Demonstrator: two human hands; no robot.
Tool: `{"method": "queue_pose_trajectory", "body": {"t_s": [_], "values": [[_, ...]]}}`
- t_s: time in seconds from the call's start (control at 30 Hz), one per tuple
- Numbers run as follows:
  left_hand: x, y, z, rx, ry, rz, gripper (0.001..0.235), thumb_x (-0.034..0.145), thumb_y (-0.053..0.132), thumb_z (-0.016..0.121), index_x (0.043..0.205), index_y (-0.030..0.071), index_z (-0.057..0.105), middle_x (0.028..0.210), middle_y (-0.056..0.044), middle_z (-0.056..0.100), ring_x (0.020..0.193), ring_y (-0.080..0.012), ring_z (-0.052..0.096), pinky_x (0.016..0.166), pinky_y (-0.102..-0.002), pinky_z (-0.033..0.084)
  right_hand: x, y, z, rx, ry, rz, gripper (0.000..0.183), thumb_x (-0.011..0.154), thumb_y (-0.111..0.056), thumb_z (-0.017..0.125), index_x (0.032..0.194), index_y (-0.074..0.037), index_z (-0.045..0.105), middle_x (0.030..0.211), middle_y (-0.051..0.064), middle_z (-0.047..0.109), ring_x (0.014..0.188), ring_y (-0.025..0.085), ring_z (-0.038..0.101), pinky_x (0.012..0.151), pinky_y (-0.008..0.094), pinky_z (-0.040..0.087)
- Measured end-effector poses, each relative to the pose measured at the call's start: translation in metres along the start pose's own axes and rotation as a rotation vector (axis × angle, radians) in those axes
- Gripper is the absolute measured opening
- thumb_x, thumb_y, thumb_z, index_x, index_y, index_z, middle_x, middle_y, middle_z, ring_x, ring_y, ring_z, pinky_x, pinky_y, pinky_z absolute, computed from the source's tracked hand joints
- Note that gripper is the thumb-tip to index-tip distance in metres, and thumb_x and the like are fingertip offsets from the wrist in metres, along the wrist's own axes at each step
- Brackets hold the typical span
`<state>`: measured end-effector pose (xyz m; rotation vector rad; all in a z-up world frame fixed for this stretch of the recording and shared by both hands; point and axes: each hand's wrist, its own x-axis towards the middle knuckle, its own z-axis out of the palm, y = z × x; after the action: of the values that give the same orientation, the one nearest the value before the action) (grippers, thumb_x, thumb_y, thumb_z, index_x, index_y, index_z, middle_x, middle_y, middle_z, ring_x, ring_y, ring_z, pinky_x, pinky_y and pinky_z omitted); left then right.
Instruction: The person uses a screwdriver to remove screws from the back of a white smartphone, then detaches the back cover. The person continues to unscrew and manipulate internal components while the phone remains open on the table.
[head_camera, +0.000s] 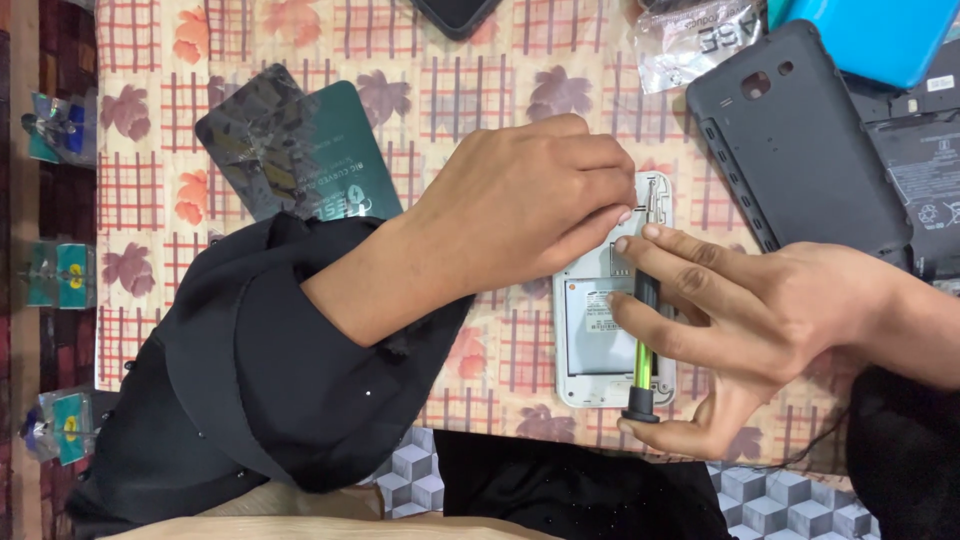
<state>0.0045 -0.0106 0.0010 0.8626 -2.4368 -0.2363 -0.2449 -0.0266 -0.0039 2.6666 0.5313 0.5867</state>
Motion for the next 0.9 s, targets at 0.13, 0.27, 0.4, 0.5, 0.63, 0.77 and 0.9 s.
{"method": "queue_pose_trajectory", "body": {"t_s": [0.13, 0.27, 0.4, 0.5, 0.63, 0.77, 0.9], "values": [[0.000, 0.002, 0.000, 0.020, 0.000, 0.004, 0.013, 0.096, 0.020, 0.070, 0.098, 0.009, 0.076, 0.103, 0.003, 0.073, 0.095, -0.0197, 0.069, 0.070, -0.036, 0.058, 0.001, 0.001, -0.001, 0.003, 0.030, -0.010, 0.086, 0.075, 0.011, 0.070, 0.137, -0.029, 0.026, 0.109, 0.023, 0.067, 0.090, 0.046, 0.075, 0.076, 0.050, 0.070], [0.001, 0.002, -0.001, 0.020, -0.009, 0.001, 0.013, 0.096, 0.020, 0.070, 0.098, 0.009, 0.077, 0.102, 0.003, 0.073, 0.095, -0.0193, 0.069, 0.069, -0.036, 0.058, 0.002, 0.001, -0.001, 0.000, 0.046, -0.010, 0.083, 0.077, 0.009, 0.070, 0.137, -0.029, 0.027, 0.109, 0.023, 0.066, 0.090, 0.046, 0.075, 0.076, 0.050, 0.070], [0.001, 0.002, 0.000, 0.012, -0.004, 0.003, 0.013, 0.096, 0.020, 0.070, 0.097, 0.009, 0.077, 0.103, 0.003, 0.074, 0.096, -0.0188, 0.069, 0.071, -0.036, 0.058, 0.003, 0.002, -0.004, -0.040, -0.012, -0.003, 0.088, 0.073, 0.012, 0.067, 0.139, -0.031, 0.026, 0.107, 0.020, 0.065, 0.089, 0.044, 0.075, 0.073, 0.046, 0.070], [0.001, 0.002, 0.000, 0.011, 0.000, 0.005, 0.013, 0.094, 0.020, 0.071, 0.097, 0.009, 0.078, 0.102, 0.003, 0.074, 0.096, -0.0195, 0.069, 0.071, -0.036, 0.058, 0.004, 0.003, -0.008, -0.076, -0.035, 0.001, 0.093, 0.069, 0.014, 0.066, 0.139, -0.032, 0.026, 0.105, 0.017, 0.065, 0.088, 0.042, 0.076, 0.070, 0.044, 0.070], [0.000, 0.003, 0.000, 0.005, -0.001, -0.006, 0.013, 0.096, 0.020, 0.071, 0.096, 0.009, 0.077, 0.102, 0.003, 0.074, 0.095, -0.0194, 0.070, 0.070, -0.036, 0.058, 0.005, 0.002, -0.011, -0.030, -0.042, 0.015, 0.094, 0.071, 0.016, 0.066, 0.140, -0.031, 0.023, 0.109, 0.018, 0.066, 0.090, 0.043, 0.075, 0.074, 0.045, 0.070], [0.001, 0.002, 0.001, 0.003, -0.005, -0.018, 0.014, 0.096, 0.021, 0.071, 0.096, 0.009, 0.078, 0.100, 0.003, 0.074, 0.095, -0.0193, 0.069, 0.069, -0.036, 0.058, 0.005, 0.001, -0.011, 0.034, -0.016, 0.028, 0.095, 0.073, 0.016, 0.067, 0.142, -0.032, 0.022, 0.109, 0.019, 0.067, 0.090, 0.043, 0.076, 0.074, 0.046, 0.069], [0.000, 0.002, 0.001, 0.005, 0.004, -0.012, 0.015, 0.096, 0.021, 0.071, 0.097, 0.008, 0.077, 0.101, 0.003, 0.074, 0.095, -0.0192, 0.070, 0.070, -0.036, 0.058, 0.003, 0.002, -0.010, -0.004, 0.016, 0.040, 0.096, 0.074, 0.017, 0.065, 0.145, -0.031, 0.022, 0.113, 0.019, 0.066, 0.094, 0.041, 0.073, 0.080, 0.046, 0.067]]}}
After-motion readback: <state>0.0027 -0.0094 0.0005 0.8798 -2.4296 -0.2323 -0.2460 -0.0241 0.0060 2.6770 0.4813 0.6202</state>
